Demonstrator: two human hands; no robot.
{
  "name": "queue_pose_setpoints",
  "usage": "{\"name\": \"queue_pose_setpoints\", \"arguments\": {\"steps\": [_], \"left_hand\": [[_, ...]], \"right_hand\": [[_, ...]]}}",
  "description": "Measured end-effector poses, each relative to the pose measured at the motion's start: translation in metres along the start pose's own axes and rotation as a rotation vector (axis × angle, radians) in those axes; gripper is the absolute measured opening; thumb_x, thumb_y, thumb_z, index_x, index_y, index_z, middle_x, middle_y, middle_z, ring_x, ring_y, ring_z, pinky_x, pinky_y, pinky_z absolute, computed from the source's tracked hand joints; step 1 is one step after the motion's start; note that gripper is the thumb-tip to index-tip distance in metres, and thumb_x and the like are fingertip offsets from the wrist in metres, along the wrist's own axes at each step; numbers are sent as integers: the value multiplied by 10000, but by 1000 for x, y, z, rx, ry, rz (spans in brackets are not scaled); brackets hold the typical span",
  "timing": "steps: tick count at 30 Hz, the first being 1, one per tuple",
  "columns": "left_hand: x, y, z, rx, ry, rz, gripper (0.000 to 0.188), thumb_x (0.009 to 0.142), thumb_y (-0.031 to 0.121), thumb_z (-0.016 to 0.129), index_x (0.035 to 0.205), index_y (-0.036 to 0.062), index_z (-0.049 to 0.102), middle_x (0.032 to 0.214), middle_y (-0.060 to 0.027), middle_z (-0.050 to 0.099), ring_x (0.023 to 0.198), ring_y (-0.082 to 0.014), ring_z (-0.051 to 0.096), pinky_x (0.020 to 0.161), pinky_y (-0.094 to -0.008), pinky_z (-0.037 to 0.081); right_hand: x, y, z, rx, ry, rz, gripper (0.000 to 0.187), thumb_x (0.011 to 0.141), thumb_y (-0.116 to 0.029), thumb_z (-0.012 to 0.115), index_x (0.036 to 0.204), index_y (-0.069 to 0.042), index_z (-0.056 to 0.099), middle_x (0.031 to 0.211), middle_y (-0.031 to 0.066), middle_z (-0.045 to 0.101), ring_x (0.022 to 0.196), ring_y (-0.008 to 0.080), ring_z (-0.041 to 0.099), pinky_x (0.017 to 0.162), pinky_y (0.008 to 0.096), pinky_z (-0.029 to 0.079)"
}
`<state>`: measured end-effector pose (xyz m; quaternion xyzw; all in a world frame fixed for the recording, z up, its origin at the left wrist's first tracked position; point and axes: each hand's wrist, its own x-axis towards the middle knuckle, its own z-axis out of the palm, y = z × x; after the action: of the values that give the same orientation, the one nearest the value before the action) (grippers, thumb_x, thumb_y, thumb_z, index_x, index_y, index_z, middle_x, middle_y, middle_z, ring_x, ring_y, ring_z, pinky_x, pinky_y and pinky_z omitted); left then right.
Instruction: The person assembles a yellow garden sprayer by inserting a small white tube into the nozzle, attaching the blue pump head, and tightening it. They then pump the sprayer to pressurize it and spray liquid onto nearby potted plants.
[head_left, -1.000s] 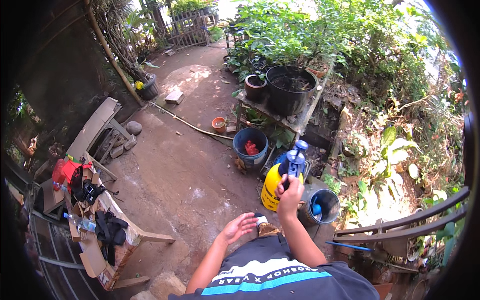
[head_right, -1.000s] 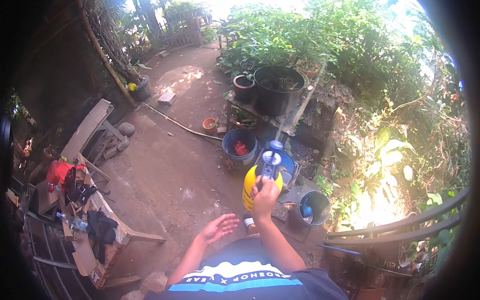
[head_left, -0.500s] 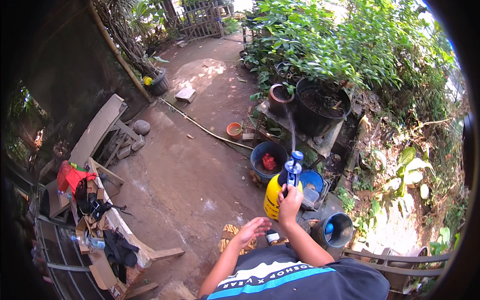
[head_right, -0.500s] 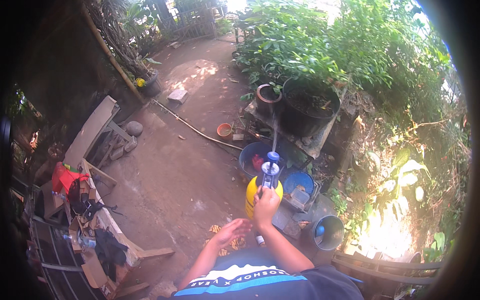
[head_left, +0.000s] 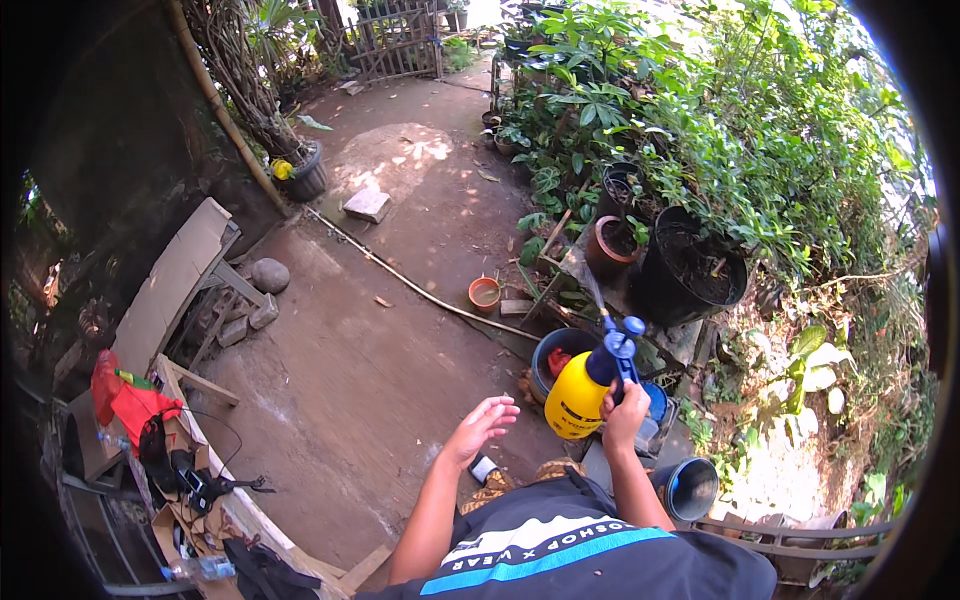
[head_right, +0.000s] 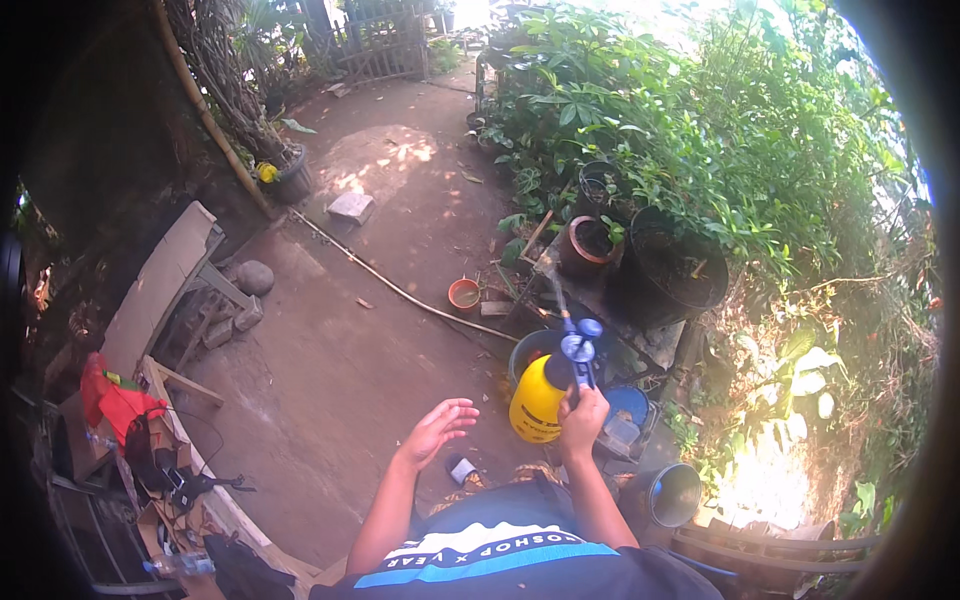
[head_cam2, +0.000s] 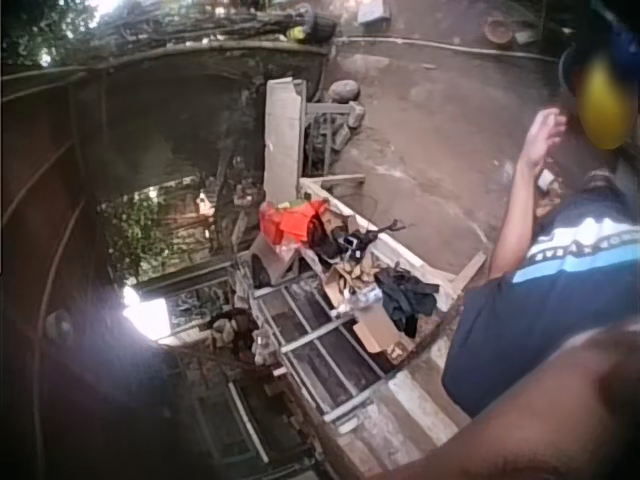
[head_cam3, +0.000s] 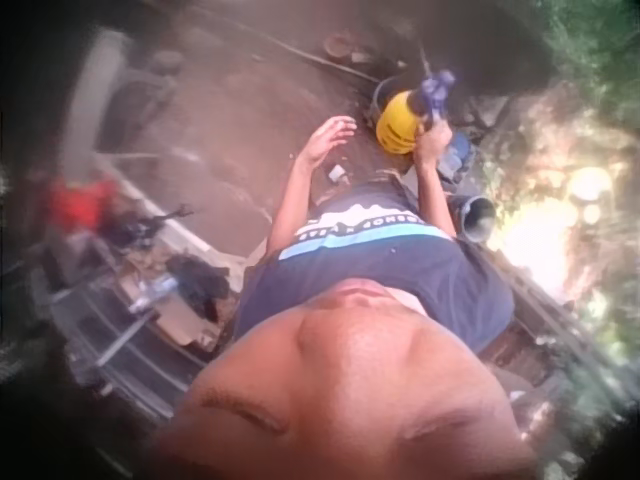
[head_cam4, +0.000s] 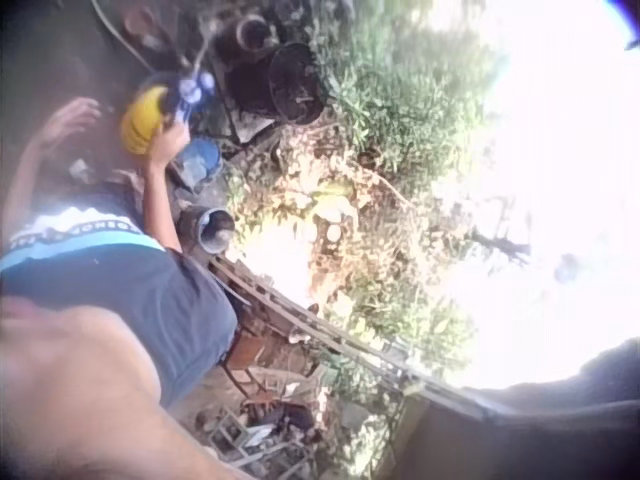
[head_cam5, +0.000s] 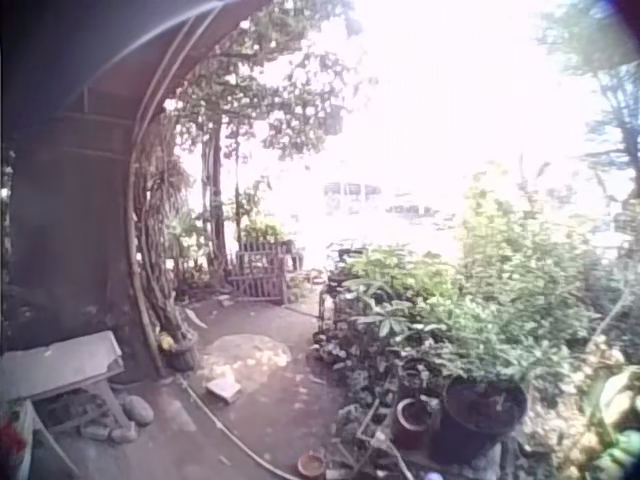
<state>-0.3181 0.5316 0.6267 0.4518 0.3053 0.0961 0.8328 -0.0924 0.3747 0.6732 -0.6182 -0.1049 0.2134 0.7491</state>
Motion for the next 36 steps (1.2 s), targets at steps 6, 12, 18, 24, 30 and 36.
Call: {"name": "queue_pose_setpoints", "arguments": {"steps": [6,12,18,24,30,36], "left_hand": [[42,40,-56,36,-37,-154,411,1080,412,512,1375,128,559,1300,-31,651,1181,-117,595,972,-291,468],[128,76,-91,69,-168,-217,428,1096,382,474,1414,99,521,1346,-53,629,1226,-156,595,1019,-321,466],[209,172,-139,66,-43,-164,407,1098,379,470,1389,105,545,1320,-62,643,1210,-163,605,1021,-341,466],[265,256,-191,200,84,-183,382,1097,347,477,1379,99,550,1312,-69,643,1207,-171,605,1008,-338,471],[295,279,-243,-86,92,-132,392,1090,358,498,1369,89,557,1303,-80,652,1176,-182,628,975,-341,489],[291,305,-381,-312,285,-105,374,1079,350,523,1342,90,578,1287,-92,672,1152,-194,648,956,-345,500]], "right_hand": [[30,14,60,213,228,-12,264,1047,-267,417,936,-60,537,700,16,500,562,92,477,481,245,373],[113,26,128,209,293,-20,236,1051,-257,428,971,-63,536,684,9,487,560,83,457,476,244,342],[219,56,161,42,138,135,296,1047,-257,418,879,-52,550,607,3,482,471,86,431,449,253,343],[295,59,251,0,161,242,334,1048,-278,420,824,-63,543,578,17,471,433,118,395,437,278,346],[340,107,300,-248,-8,216,365,1038,-287,420,769,-67,533,545,10,465,419,118,410,422,288,336],[374,130,386,-112,312,315,367,1037,-328,411,823,-69,558,583,6,492,439,114,439,424,283,346]]}}
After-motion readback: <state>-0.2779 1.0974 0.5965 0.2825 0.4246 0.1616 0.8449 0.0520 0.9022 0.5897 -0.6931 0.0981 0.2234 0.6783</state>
